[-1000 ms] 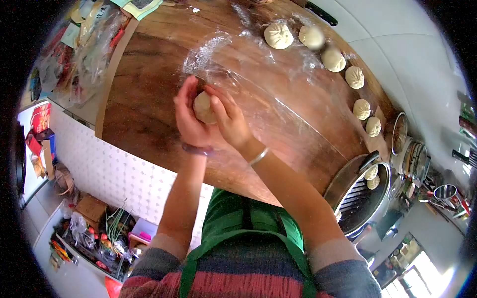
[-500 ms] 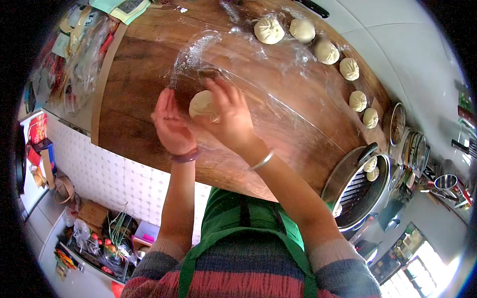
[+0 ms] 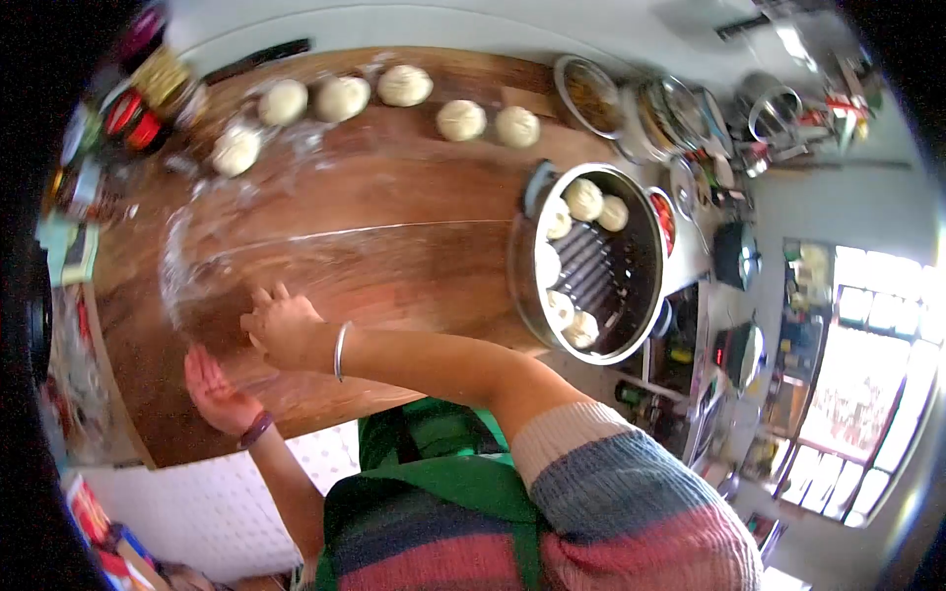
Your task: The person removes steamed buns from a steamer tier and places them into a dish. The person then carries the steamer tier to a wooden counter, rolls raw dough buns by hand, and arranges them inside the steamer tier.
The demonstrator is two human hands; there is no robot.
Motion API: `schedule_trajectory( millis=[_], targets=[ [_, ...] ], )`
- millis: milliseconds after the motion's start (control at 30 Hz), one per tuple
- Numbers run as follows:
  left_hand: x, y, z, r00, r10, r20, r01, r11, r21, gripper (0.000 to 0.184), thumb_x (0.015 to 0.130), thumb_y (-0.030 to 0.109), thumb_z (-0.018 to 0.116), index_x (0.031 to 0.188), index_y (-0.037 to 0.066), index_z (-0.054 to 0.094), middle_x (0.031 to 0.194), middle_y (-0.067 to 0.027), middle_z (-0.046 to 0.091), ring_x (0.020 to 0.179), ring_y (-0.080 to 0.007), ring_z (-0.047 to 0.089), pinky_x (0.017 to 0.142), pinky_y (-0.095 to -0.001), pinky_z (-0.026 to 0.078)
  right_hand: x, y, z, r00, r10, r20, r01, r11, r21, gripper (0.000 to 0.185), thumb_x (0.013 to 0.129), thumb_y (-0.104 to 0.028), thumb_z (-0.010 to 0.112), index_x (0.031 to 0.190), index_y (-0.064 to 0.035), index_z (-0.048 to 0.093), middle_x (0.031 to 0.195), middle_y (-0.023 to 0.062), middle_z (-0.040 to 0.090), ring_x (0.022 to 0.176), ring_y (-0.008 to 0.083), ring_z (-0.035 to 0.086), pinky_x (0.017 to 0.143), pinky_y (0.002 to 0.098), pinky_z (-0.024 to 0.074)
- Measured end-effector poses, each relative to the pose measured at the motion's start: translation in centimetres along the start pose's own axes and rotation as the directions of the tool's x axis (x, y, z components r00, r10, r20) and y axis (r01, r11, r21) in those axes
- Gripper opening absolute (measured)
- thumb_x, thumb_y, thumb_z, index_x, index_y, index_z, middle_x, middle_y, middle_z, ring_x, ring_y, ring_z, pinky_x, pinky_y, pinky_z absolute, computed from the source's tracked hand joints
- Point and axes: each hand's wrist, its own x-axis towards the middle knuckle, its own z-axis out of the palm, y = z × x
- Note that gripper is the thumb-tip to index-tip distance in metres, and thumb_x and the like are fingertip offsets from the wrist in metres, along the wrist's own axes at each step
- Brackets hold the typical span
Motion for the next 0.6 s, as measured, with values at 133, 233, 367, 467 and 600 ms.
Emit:
schedule_trajectory(
  millis=[133,233,367,467,600],
  targets=[
    [-2.4,-0.1,1.8,0.985,0.078,0.154,-0.077,0.997,-0.014,0.043,0.098,0.024,0.038,0.127,-0.006,0.051,0.129,-0.0212,0.055,0.12,-0.0315,0.054,0.108,-0.0402,0.036,-8.4,5.1,-7.1,0.981,0.125,0.151,-0.194,0.727,0.659,0.044,0.077,-0.023,0.073,0.116,-0.008,0.06,0.109,0.01,0.065,0.099,0.0223,0.062,0.086,0.0347,0.05],
    [-4.4,-0.2,5.2,0.969,0.057,0.241,-0.063,0.998,0.014,0.044,0.099,0.026,0.038,0.127,-0.005,0.05,0.129,-0.0208,0.055,0.12,-0.0317,0.053,0.108,-0.0412,0.036,-17.8,9.2,-12.3,0.94,0.34,-0.007,-0.216,0.613,0.76,0.05,0.078,-0.022,0.076,0.122,-0.0086,0.058,0.108,0.0067,0.064,0.101,0.0153,0.06,0.089,0.031,0.0494],
    [-7.9,-2.5,10.8,0.902,0.093,0.421,-0.143,0.986,0.09,0.046,0.1,0.031,0.038,0.126,-0.006,0.05,0.128,-0.0199,0.055,0.12,-0.0303,0.053,0.108,-0.0414,0.035,-29.4,17.6,-14.8,0.649,0.724,-0.235,-0.3,0.527,0.795,0.052,0.074,-0.023,0.079,0.12,-0.0075,0.058,0.1,0.0087,0.066,0.091,0.0162,0.064,0.08,0.0317,0.0532],
    [-9.7,-5.7,14.2,0.816,0.14,0.561,-0.244,0.963,0.114,0.042,0.1,0.028,0.043,0.124,-0.006,0.052,0.129,-0.019,0.055,0.119,-0.0292,0.054,0.107,-0.0414,0.037,-35.3,26.6,-13.2,0.408,0.765,-0.499,-0.442,0.643,0.625,0.054,0.069,-0.024,0.081,0.116,-0.0082,0.059,0.097,0.0129,0.065,0.086,0.0242,0.066,0.077,0.0356,0.0541],
    [-11.4,-8.6,16.4,0.73,0.192,0.655,-0.473,0.835,0.282,0.03,0.097,0.014,0.05,0.121,-0.003,0.056,0.123,-0.0164,0.058,0.115,-0.0268,0.054,0.099,-0.0378,0.042,-38.5,32.7,-13.0,0.164,0.8,-0.577,-0.736,0.489,0.469,0.051,0.07,-0.033,0.079,0.113,-0.0133,0.059,0.108,0.0175,0.057,0.099,0.0357,0.059,0.084,0.0453,0.0504]
  ],
)
